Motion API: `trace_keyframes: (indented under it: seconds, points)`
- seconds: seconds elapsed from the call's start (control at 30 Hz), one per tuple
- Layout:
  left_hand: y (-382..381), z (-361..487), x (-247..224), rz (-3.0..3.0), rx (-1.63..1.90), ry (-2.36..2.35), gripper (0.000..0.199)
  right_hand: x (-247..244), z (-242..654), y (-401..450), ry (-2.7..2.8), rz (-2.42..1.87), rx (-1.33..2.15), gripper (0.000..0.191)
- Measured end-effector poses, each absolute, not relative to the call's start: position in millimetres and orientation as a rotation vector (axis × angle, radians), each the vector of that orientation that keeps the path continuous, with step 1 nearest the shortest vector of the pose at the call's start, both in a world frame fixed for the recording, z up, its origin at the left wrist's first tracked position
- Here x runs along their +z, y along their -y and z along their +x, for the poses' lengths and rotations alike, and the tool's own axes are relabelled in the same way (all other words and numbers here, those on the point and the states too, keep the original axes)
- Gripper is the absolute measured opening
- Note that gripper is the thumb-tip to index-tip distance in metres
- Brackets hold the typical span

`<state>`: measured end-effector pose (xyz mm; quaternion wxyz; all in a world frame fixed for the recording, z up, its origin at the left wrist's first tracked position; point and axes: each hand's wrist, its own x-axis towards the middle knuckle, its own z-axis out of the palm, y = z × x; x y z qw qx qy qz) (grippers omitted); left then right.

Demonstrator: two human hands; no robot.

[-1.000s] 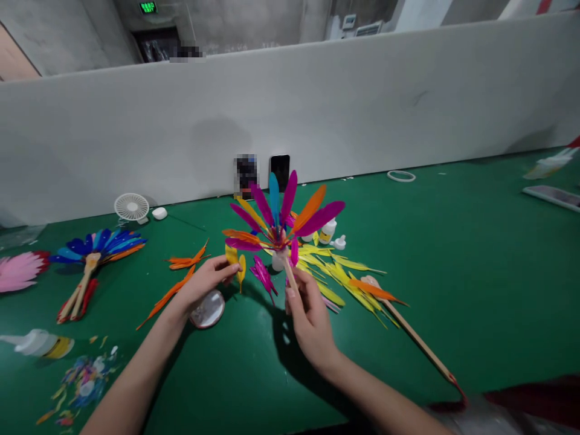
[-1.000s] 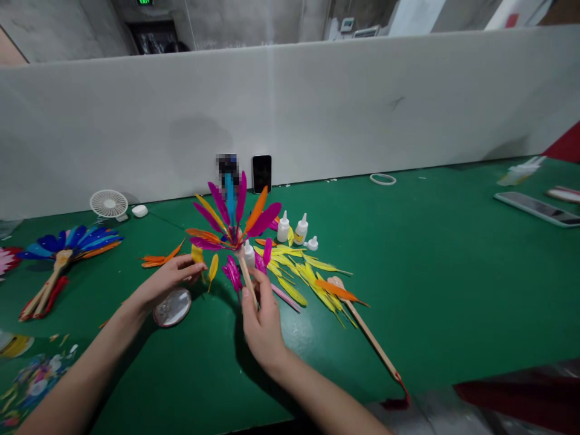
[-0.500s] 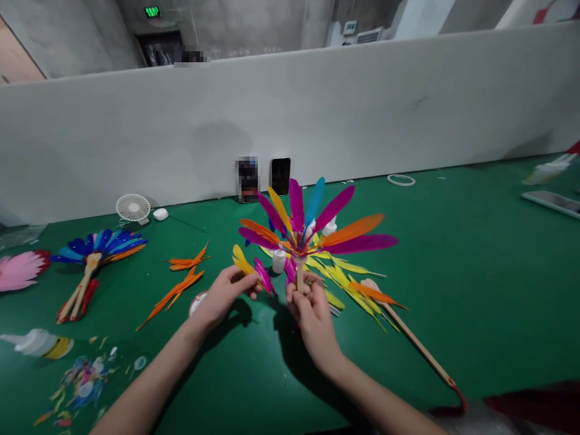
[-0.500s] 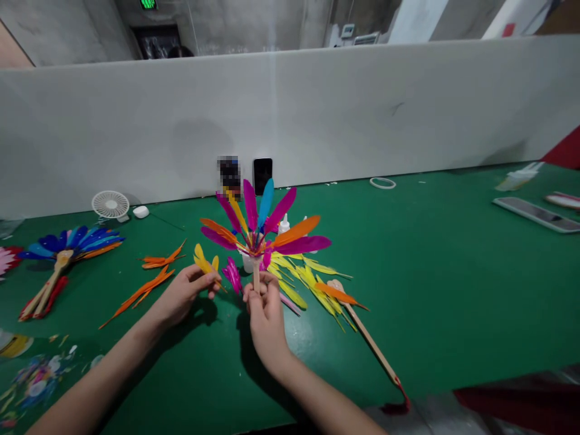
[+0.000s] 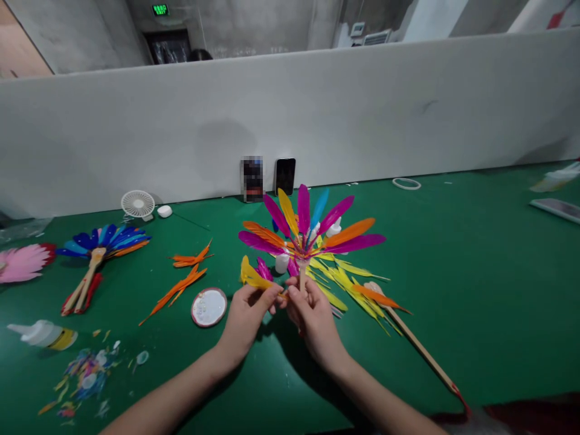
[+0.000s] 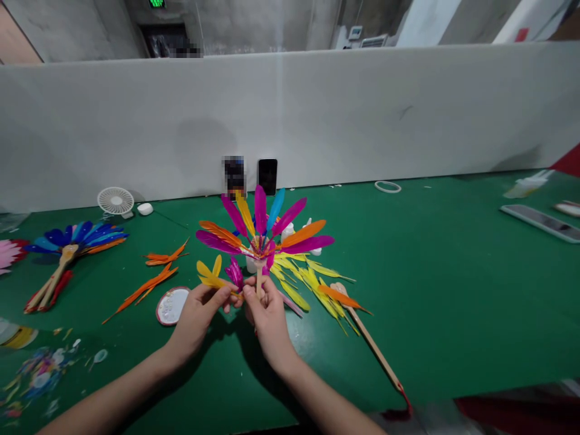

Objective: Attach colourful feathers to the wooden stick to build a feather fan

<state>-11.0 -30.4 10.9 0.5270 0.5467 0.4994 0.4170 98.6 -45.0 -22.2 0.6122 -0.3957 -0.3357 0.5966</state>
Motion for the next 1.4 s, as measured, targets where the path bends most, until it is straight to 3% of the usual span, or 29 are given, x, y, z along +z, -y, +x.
trace_keyframes:
  seconds: [0.73, 0.9, 1.07, 1.4]
  points:
    - [-14, -43, 17, 1.016, 1.656, -1.209, 0.028, -16, 98, 44, 0.759, -0.999, 1.247, 0.032]
    - [-4, -37, 11, 1.308, 1.392, -1.204, 0.042, -17, 99, 44, 0.771, -1.007, 1.238, 0.032]
    - [14, -19, 14, 1.313, 1.076, -1.198, 0.034, -16, 99, 45, 0.806, -1.036, 1.254, 0.033]
    - [-6, -36, 9, 1.218, 1.379, -1.278, 0.034, -18, 100, 44, 0.834, -1.056, 1.211, 0.033]
